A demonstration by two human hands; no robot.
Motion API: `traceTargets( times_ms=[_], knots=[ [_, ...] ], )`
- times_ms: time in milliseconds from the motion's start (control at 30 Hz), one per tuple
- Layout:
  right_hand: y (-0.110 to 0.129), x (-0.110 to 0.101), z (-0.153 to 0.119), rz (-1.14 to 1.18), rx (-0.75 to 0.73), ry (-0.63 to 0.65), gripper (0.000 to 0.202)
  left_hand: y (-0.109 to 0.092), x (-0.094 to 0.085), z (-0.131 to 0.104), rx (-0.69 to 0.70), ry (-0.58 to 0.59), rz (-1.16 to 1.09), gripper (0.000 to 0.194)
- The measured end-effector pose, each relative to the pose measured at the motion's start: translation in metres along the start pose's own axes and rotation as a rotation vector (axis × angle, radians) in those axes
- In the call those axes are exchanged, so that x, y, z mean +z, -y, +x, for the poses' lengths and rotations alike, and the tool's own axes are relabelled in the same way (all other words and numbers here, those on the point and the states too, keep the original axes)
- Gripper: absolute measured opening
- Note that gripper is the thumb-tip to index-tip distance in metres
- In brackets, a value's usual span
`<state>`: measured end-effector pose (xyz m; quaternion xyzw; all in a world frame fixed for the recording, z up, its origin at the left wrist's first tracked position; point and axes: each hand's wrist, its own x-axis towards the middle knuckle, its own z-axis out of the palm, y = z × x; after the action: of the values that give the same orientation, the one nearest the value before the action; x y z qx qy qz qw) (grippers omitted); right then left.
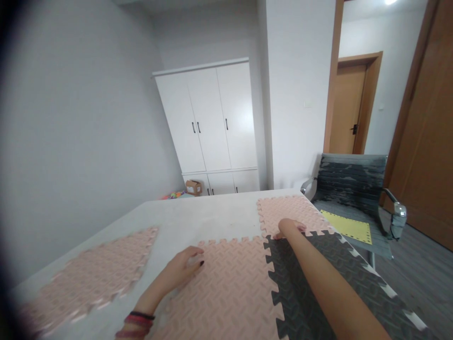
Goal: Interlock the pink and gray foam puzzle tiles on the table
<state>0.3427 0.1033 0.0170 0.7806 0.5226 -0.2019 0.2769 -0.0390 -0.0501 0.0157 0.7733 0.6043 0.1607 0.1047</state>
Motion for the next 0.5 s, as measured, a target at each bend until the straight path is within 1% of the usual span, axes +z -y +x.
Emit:
traceTargets(
  times_ms=[33, 100, 200, 267, 300, 333, 400, 500],
  knots=[
    [0.000, 0.000, 0.000, 0.000, -0.006, 0.000, 0.085, 0.006, -0.005, -0.007, -0.055, -0.008, 0.028, 0.035],
    [0.000, 0.001, 0.002, -0.001, -0.016, 0.001, 0.082, 0.025, -0.016, -0.026, -0.195, -0.024, 0.095, 0.034],
    [0.000, 0.002, 0.005, -0.010, -0.022, 0.015, 0.077, 0.067, -0.032, -0.058, -0.483, -0.075, 0.222, 0.036],
    [0.000, 0.002, 0.006, -0.019, -0.026, 0.027, 0.076, 0.095, -0.040, -0.077, -0.681, -0.107, 0.290, 0.044],
    [0.001, 0.001, 0.006, -0.023, -0.029, 0.032, 0.076, 0.108, -0.043, -0.085, -0.751, -0.115, 0.306, 0.049],
    [0.001, 0.001, 0.005, -0.025, -0.031, 0.038, 0.075, 0.118, -0.044, -0.091, -0.796, -0.119, 0.312, 0.054],
    [0.001, 0.000, 0.003, -0.026, -0.035, 0.047, 0.073, 0.133, -0.043, -0.097, -0.835, -0.128, 0.304, 0.057],
    [-0.001, -0.001, 0.001, -0.016, -0.046, 0.055, 0.076, 0.142, -0.036, -0.094, -0.839, -0.177, 0.291, 0.050]
  ],
)
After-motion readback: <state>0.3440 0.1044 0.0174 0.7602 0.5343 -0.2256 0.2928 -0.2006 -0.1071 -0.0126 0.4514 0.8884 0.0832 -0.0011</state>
